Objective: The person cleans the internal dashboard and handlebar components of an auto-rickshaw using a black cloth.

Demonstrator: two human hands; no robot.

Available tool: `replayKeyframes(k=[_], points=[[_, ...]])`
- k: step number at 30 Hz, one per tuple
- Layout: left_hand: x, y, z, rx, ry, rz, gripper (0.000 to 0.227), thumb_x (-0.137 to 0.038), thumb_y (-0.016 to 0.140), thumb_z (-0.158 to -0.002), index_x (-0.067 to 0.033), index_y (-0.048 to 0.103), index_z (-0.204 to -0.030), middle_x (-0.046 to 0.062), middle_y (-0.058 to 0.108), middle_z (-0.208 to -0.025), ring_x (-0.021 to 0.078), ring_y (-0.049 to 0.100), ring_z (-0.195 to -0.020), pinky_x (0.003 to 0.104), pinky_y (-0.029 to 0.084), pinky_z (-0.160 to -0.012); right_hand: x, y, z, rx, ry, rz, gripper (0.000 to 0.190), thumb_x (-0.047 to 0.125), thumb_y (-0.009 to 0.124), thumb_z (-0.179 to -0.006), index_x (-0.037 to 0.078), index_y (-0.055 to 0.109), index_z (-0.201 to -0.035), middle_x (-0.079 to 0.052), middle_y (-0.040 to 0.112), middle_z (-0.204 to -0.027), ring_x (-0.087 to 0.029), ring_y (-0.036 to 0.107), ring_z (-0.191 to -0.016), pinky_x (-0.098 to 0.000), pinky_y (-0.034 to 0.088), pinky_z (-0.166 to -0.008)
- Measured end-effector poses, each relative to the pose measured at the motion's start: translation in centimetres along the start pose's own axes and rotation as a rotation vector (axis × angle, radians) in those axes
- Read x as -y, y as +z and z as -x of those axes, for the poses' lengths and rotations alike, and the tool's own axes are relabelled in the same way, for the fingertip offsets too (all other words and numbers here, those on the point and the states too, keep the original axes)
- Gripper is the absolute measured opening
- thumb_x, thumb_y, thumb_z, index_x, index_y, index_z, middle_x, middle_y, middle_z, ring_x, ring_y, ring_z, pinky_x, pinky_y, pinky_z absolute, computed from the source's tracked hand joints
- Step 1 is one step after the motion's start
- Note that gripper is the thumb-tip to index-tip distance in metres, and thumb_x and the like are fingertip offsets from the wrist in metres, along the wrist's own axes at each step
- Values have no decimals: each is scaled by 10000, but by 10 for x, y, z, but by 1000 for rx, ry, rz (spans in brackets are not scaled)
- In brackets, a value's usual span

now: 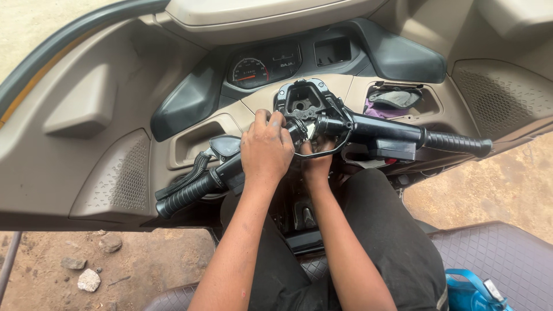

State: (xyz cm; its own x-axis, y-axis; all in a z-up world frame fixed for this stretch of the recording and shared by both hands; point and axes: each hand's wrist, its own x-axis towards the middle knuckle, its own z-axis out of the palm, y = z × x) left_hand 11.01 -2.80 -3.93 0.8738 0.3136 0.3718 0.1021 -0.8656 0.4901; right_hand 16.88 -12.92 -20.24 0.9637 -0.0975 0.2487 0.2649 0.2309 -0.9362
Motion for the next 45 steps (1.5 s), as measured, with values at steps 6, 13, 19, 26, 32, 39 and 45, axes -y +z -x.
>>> replayKeyframes(k=[6,13,19,26,32,39,45], points=[[1,0,-2,-21,5,22,103,-144,597,-894,-93,662,-956,110,614,-1040,313,648,-948,474,474,-824,-13,-29,18,-223,609,-200,200,107,596,-947,96,491,-1117,-14,569,-807,-111,473,-582,-281,383,-504],[2,-1,2,-109,35,56,114,-123,621,-867,-90,678,-961,113,618,-1049,306,627,-991,453,476,-867,-30,-49,27,8,826,-281,313,-2,459,-791,81,575,-1070,-14,584,-875,-134,543,-768,-244,478,-694],[5,3,36,-392,278,114,271,-17,606,-849,-52,621,-1117,134,615,-1184,318,575,-1128,455,442,-963,41,-83,57,129,897,-409,529,-156,410,-696,121,511,-1135,-43,595,-1012,-151,577,-844,-264,496,-765],[-19,-9,167,-34,45,524,445,-87,617,-905,-37,527,-1338,181,611,-1227,327,614,-1116,437,499,-917,124,-79,63,341,590,-469,465,-134,593,-856,91,482,-1247,-79,603,-1128,-151,620,-1034,-286,527,-941],[-31,-24,166,104,-230,701,205,-118,653,-966,-18,644,-1145,159,708,-1040,290,700,-918,402,544,-792,155,-67,76,475,429,-202,432,-23,694,-870,73,557,-1269,-62,656,-1138,-125,649,-1075,-285,535,-968],[-34,-39,140,227,-190,672,128,-101,713,-865,-1,763,-925,120,750,-829,242,705,-678,338,537,-646,141,-91,75,536,542,-16,251,203,593,-1016,22,707,-1147,-26,708,-1025,-91,640,-963,-264,522,-861],[-37,-43,128,272,-113,566,144,-140,745,-857,-12,772,-918,133,739,-853,289,704,-740,374,537,-659,135,-110,60,640,371,160,184,152,673,-969,0,742,-1046,-35,737,-958,-102,659,-937,-277,532,-862]])
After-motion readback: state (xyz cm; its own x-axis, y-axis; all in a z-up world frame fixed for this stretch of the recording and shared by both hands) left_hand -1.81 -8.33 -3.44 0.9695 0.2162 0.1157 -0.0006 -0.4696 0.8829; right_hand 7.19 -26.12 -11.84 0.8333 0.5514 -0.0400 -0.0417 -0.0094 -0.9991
